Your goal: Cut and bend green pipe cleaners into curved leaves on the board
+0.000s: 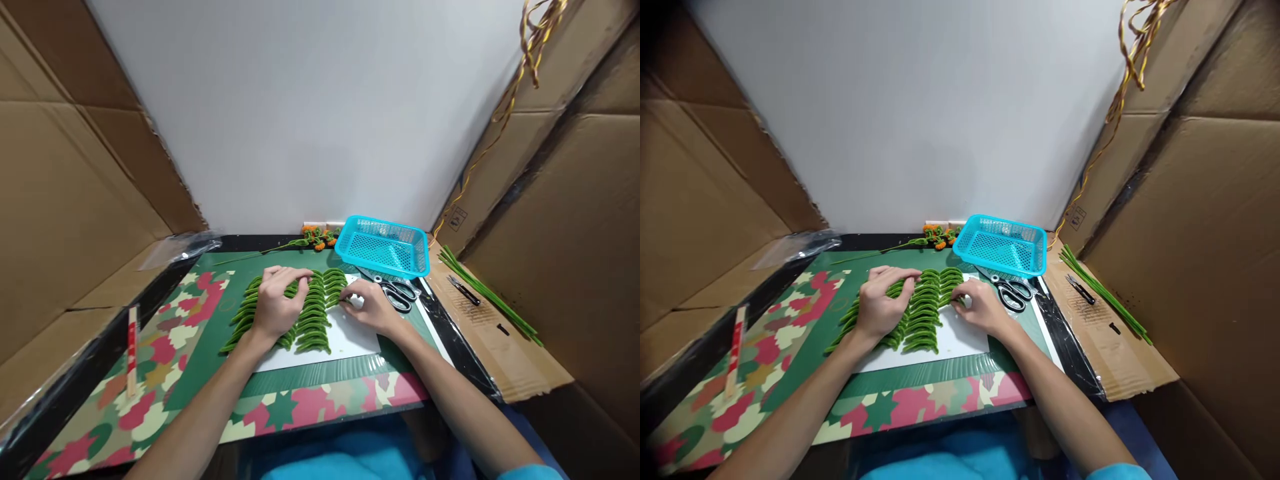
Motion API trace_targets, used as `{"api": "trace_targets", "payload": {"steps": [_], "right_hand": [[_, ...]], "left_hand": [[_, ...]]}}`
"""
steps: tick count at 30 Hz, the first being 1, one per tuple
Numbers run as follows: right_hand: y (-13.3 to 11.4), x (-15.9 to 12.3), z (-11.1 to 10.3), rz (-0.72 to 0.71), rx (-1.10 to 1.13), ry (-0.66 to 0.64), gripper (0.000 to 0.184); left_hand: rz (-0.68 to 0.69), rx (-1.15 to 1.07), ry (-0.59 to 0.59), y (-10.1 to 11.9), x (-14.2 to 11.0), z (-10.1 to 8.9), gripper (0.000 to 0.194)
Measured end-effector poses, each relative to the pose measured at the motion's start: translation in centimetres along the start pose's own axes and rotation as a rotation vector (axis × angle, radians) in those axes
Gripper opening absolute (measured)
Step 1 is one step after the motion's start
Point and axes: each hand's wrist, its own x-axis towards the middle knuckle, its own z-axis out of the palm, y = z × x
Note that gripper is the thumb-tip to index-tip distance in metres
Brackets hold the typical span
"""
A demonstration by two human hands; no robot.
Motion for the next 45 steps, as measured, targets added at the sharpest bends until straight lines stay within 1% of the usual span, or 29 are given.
{"api": "trace_targets", "payload": {"steps": [3, 8, 15, 22, 27, 30, 33, 37, 40, 45], "right_hand": [[0.0, -0.2, 0.4, -0.029, -0.046, -0.043, 0.018], [0.3, -0.4, 0.7, -0.064, -0.125, -0.095, 0.015], [0.2, -0.1, 1.0, -0.069, -0.207, -0.084, 0.014], [0.2, 0.0, 0.7, -0.058, -0.275, -0.106, 0.01], [-0.1, 0.0, 0.4, -0.048, -0.298, -0.121, 0.01], [-0.3, 0.1, 0.0, -0.028, -0.303, -0.106, 0.011], [0.1, 0.2, -0.3, 0.022, -0.306, -0.069, 0.008], [1.0, 0.2, -0.3, 0.092, -0.295, -0.036, 0.012], [1.3, 0.3, -0.2, 0.118, -0.28, -0.038, 0.012], [1.3, 0.4, 0.0, 0.127, -0.272, -0.062, 0.009]], "left_hand": [[-0.034, 0.025, -0.02, -0.3, -0.2, 0.1, 0.024], [-0.028, 0.036, -0.044, -0.2, -0.2, 0.2, 0.026], [-0.032, 0.051, -0.073, -0.1, -0.2, 0.1, 0.026], [0.003, 0.05, -0.082, 0.0, -0.4, 0.3, 0.026], [0.012, 0.04, -0.09, -0.2, -0.4, 0.3, 0.025], [0.016, 0.043, -0.163, -0.2, -0.4, 0.4, 0.023], [0.041, 0.054, -0.295, -0.1, -0.4, 0.6, 0.019], [0.046, 0.091, -0.439, -0.3, -0.6, 0.9, 0.015], [0.039, 0.116, -0.498, -0.5, -0.7, 1.1, 0.016], [0.037, 0.133, -0.536, -0.5, -0.5, 1.7, 0.016]]}}
